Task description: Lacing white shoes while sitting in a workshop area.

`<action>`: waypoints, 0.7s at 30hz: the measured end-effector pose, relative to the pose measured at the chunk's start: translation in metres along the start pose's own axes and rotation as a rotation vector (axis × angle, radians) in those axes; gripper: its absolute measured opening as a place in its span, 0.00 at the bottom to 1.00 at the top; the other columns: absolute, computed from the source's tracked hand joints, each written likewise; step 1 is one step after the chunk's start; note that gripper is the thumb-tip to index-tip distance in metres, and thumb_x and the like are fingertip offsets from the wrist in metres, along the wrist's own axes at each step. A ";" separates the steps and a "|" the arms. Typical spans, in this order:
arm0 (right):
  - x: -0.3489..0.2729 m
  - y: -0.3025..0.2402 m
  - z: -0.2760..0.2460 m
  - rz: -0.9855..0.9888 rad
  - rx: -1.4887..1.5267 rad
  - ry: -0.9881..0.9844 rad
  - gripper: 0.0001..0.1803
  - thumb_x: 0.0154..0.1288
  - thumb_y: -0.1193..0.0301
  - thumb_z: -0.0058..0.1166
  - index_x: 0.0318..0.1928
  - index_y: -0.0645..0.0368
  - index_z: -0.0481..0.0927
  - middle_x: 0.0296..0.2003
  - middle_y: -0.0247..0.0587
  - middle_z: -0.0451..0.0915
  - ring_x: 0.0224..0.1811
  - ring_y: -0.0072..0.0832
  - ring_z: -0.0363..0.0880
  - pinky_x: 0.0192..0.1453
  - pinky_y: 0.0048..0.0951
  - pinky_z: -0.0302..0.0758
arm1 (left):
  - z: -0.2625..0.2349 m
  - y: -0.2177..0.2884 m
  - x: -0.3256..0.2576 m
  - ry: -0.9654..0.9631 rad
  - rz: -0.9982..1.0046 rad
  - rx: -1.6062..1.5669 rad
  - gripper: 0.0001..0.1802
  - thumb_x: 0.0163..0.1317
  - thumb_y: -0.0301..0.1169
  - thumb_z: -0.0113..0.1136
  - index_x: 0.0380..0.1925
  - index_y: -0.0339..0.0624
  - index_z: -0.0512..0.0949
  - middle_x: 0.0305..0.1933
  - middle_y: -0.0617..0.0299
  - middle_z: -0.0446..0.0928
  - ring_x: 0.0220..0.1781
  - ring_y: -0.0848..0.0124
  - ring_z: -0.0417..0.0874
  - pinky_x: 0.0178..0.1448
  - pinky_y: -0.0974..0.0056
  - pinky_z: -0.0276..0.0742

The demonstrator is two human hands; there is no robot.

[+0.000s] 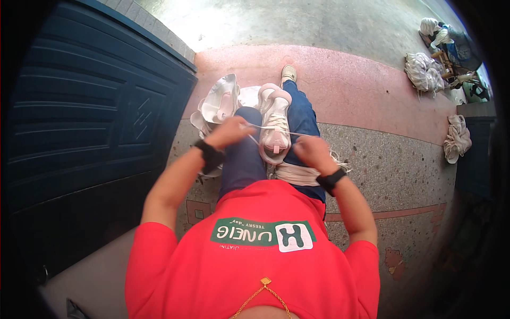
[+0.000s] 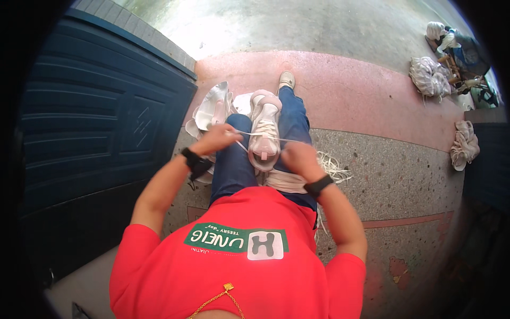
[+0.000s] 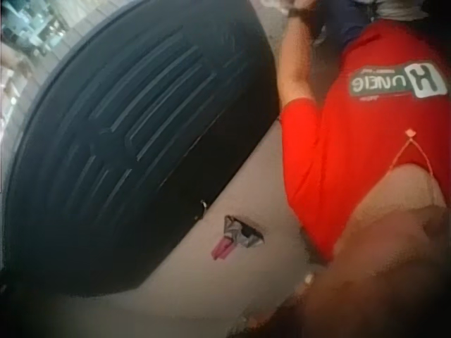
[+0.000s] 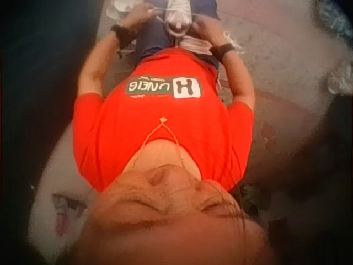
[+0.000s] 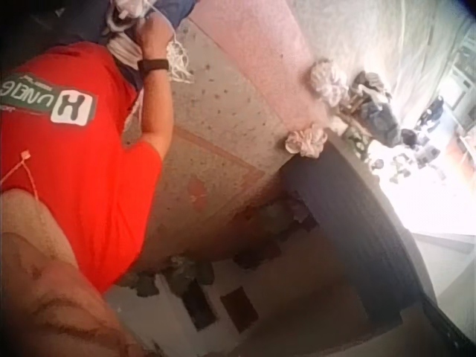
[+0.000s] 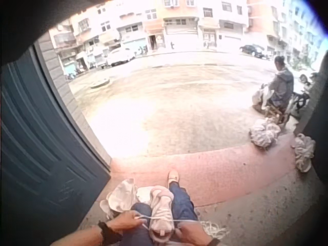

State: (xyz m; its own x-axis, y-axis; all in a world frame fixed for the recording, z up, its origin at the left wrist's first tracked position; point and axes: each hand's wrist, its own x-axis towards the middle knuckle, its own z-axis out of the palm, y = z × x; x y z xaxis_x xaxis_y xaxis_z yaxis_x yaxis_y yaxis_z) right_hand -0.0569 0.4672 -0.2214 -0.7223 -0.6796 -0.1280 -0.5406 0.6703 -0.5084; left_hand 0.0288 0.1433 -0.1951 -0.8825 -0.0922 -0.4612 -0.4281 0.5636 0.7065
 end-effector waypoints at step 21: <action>0.018 -0.002 0.028 0.088 0.165 -0.099 0.11 0.74 0.71 0.44 0.42 0.68 0.76 0.37 0.62 0.79 0.43 0.60 0.78 0.49 0.53 0.74 | 0.051 0.004 0.015 0.114 0.153 0.148 0.16 0.71 0.34 0.53 0.36 0.30 0.80 0.31 0.40 0.81 0.37 0.46 0.85 0.44 0.50 0.78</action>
State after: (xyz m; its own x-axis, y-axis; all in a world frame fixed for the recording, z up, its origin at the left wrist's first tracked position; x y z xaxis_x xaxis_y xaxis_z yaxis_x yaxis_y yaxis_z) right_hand -0.0571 0.4451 -0.2464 -0.7133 -0.6522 -0.2565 -0.3935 0.6756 -0.6235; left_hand 0.0240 0.1864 -0.2263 -0.9548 -0.0831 -0.2852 -0.2613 0.6917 0.6732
